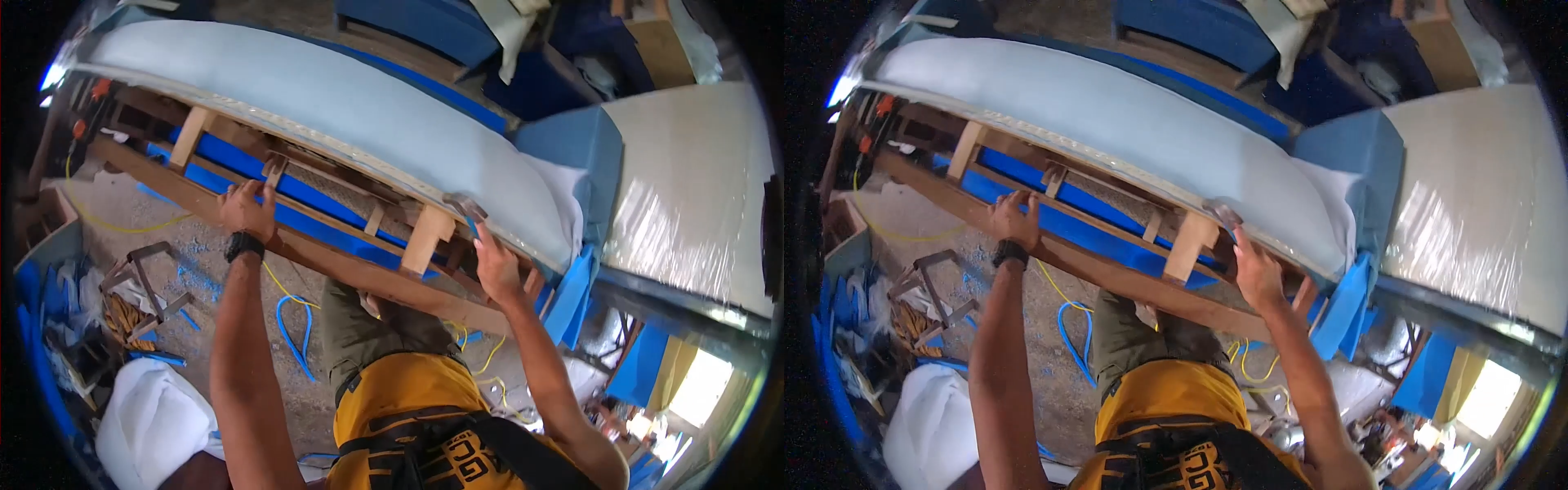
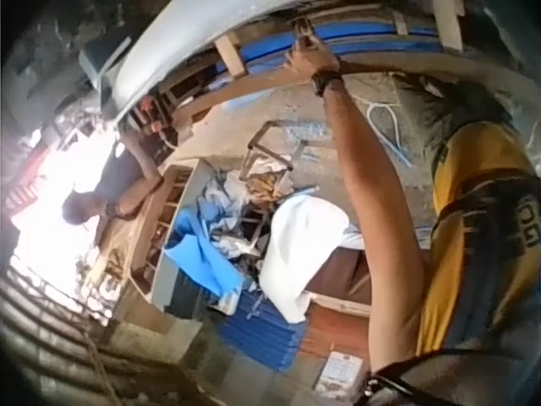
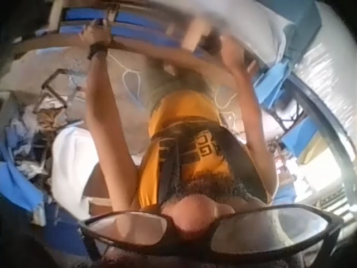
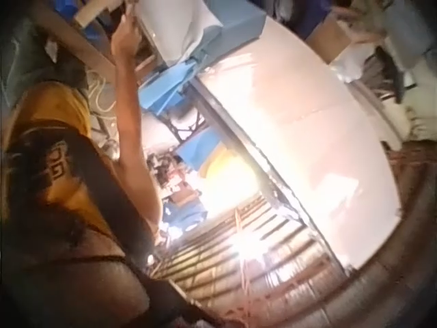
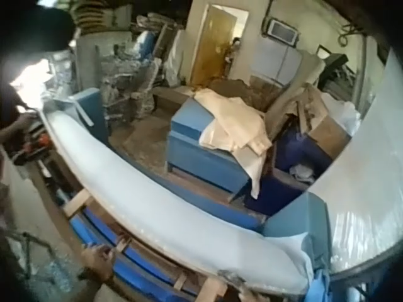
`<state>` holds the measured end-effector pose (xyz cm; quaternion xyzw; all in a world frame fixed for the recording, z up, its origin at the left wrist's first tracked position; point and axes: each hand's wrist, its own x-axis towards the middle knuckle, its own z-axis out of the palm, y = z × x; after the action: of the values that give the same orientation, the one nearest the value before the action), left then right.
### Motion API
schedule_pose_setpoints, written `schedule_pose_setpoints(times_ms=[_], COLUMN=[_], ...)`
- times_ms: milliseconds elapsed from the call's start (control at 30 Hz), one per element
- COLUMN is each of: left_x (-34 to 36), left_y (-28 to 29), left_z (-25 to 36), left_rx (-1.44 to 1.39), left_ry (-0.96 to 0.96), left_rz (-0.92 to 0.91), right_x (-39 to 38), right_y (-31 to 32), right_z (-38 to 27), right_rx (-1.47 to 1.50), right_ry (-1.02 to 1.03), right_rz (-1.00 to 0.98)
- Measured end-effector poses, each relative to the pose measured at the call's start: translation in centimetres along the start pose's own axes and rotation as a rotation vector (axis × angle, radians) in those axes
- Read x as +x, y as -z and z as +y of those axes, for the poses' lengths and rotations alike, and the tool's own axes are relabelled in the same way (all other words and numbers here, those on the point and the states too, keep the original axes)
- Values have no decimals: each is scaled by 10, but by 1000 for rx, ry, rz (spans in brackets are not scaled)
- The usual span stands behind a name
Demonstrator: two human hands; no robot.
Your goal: Applying foam and fabric upholstery to a wooden furniture frame using a staple gun and hammer.
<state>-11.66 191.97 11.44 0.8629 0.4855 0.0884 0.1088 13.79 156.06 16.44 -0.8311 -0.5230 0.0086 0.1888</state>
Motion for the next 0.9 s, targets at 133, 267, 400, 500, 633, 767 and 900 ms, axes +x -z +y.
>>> schedule_pose_setpoints(times_ms=[133,267,400,500,633,767,900], left_x=[-1,-2,-2,-2,-3,-4,-2], left_y=[0,0,0,1,4,5,5], left_z=[1,1,2,4,5,5,5], left_rx=[-27,-69,-108,-103,-117,-118,-125], left_ry=[-21,6,-8,16,7,6,-10], left_rz=[88,39,74,51,39,41,76], right_x=[24,73,94,106,124,121,125], right_y=[-3,-1,15,7,-17,-13,-18], right_z=[-23,-56,-75,-81,-80,-78,-82], right_rx=[307,142,288,416,-53,253,388], right_ry=[-182,164,121,141,122,114,360], right_rz=[-73,64,27,172,-223,-57,321])
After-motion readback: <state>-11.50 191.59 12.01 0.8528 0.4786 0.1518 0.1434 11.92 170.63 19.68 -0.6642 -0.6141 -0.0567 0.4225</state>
